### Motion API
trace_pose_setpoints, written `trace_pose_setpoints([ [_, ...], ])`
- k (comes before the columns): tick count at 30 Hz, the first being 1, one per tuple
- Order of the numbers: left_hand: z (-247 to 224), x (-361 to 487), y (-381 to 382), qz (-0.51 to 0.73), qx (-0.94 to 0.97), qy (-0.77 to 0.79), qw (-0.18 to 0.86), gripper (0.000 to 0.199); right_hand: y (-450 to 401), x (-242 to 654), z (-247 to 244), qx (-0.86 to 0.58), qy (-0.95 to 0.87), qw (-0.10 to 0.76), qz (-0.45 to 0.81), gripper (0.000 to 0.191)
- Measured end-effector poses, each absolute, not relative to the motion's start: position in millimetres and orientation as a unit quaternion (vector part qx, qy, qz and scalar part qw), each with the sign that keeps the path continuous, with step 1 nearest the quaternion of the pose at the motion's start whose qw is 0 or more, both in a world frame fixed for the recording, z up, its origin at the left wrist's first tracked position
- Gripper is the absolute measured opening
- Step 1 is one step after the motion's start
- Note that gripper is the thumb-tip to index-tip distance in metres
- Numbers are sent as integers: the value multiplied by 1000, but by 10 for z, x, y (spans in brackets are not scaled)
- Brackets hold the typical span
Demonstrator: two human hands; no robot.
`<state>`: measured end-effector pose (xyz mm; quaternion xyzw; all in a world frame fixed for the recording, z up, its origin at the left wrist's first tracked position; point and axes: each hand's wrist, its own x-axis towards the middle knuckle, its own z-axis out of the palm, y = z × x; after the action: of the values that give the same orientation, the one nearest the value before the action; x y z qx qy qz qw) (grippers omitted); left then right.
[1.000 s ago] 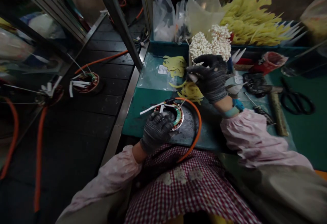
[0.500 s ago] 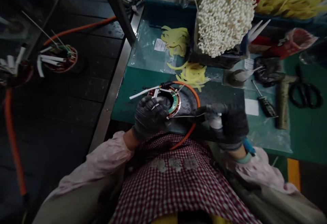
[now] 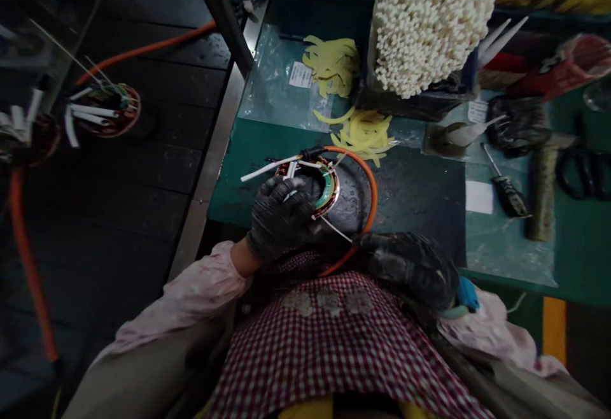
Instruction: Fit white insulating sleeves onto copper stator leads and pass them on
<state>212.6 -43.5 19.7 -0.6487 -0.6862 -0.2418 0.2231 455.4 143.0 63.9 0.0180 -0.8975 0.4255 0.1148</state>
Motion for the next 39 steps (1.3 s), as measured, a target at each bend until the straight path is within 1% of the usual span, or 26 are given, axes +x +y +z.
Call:
trace_pose_setpoints([
  [2, 236, 2136, -454, -233, -649, -691, 215, 28, 1361, 4406, 641, 29, -904, 131, 406, 40],
  [4, 250, 2141, -493, -230, -654, -693, 198, 29, 1270, 4200, 591, 11, -919, 146, 365, 34],
  [6, 237, 2133, -533, -241, -659, -691, 174, 30, 1197, 3985, 501, -18, -923, 189, 334, 29],
  [8, 204, 2115, -553, -271, -658, -684, 161, 30, 1197, 3825, 420, -46, -916, 240, 317, 30],
  [10, 172, 2103, -547, -294, -653, -680, 156, 29, 1290, 3761, 398, -59, -911, 261, 314, 35],
  [12, 158, 2108, -523, -296, -648, -684, 160, 27, 1439, 3789, 433, -15, -913, 241, 329, 45],
  [14, 161, 2130, -495, -292, -640, -690, 169, 27, 1569, 3872, 486, 88, -909, 211, 350, 55],
  [15, 167, 2145, -484, -291, -636, -693, 174, 27, 1604, 3919, 504, 138, -902, 206, 352, 53],
  [16, 173, 2159, -475, -290, -631, -697, 177, 27, 1614, 3961, 514, 172, -897, 202, 354, 46],
  [17, 177, 2171, -470, -288, -629, -700, 179, 27, 1599, 3996, 512, 176, -896, 192, 359, 38],
  [18, 178, 2179, -468, -285, -627, -702, 180, 27, 1563, 4019, 502, 153, -900, 177, 367, 33],
  [19, 175, 2183, -471, -283, -627, -704, 177, 27, 1514, 4030, 484, 113, -906, 155, 378, 33],
  [21, 156, 2180, -481, -286, -631, -701, 167, 30, 1413, 4015, 437, 24, -916, 110, 385, 39],
  [22, 144, 2174, -487, -291, -633, -699, 163, 32, 1377, 3992, 413, -2, -920, 107, 378, 42],
  [25, 116, 2154, -485, -309, -631, -695, 156, 30, 1357, 3890, 372, 6, -925, 165, 344, 43],
  [27, 119, 2145, -466, -319, -634, -685, 165, 26, 1388, 3802, 383, -19, -930, 204, 306, 44],
  [29, 135, 2140, -443, -322, -637, -678, 175, 24, 1412, 3692, 420, -73, -946, 192, 250, 44],
  [31, 151, 2139, -425, -314, -636, -682, 180, 22, 1426, 3564, 467, -79, -957, 156, 230, 36],
  [33, 159, 2141, -415, -302, -636, -686, 184, 20, 1452, 3447, 514, -45, -943, 147, 295, 32],
  [36, 150, 2149, -414, -289, -640, -681, 210, 21, 1538, 3348, 571, -12, -868, 158, 470, 39],
  [38, 134, 2152, -419, -287, -635, -683, 219, 24, 1606, 3338, 590, 15, -822, 130, 554, 41],
  [39, 125, 2152, -424, -288, -633, -685, 217, 27, 1632, 3344, 591, 26, -812, 114, 571, 38],
])
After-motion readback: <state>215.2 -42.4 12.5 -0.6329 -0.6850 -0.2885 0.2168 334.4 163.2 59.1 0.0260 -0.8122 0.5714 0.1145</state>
